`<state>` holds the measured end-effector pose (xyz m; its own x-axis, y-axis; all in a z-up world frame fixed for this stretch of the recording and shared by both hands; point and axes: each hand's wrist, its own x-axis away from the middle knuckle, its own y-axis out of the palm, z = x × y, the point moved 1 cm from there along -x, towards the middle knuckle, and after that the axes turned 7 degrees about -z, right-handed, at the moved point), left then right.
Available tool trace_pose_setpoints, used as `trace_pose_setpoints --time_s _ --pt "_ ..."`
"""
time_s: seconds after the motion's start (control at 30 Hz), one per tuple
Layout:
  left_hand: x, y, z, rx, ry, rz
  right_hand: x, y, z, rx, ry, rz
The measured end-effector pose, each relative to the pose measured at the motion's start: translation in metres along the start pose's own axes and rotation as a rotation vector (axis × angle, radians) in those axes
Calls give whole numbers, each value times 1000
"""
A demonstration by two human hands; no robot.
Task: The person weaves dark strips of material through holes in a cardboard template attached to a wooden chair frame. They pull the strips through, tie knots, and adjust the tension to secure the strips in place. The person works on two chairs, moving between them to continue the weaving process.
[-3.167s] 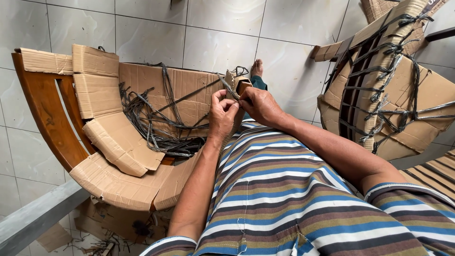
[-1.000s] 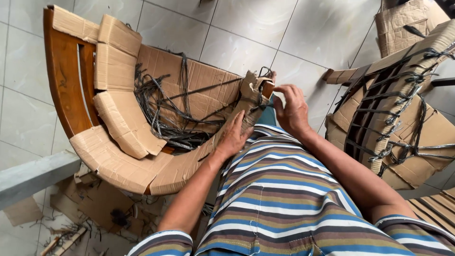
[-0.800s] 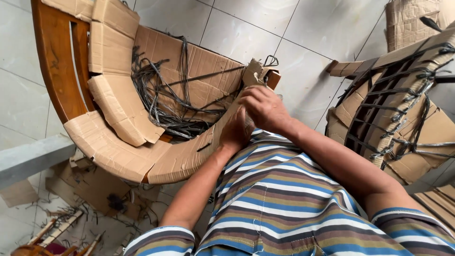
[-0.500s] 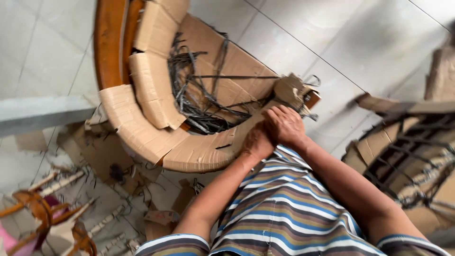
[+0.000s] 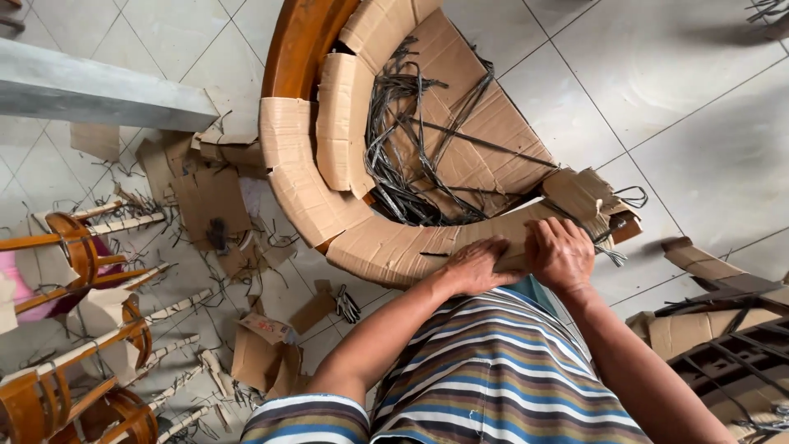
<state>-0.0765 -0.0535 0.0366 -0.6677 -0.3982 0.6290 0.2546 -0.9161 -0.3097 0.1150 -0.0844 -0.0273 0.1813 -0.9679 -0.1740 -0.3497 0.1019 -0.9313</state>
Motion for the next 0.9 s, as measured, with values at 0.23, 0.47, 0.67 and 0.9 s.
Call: trace_pose_setpoints --time_s 0.23,0.47,0.67,0.9 --pt "-3 3 -18 -48 -104 -65 0 -3 1 42 10 28" --pt "-2 -1 -16 -15 -122 -89 -1 -4 0 56 12 71" --pt "-23 19 -49 160 -117 -82 -3 -7 -2 66 -5 86" --pt "-8 -7 -59 414 -170 44 -14 -27 -19 41 8 84"
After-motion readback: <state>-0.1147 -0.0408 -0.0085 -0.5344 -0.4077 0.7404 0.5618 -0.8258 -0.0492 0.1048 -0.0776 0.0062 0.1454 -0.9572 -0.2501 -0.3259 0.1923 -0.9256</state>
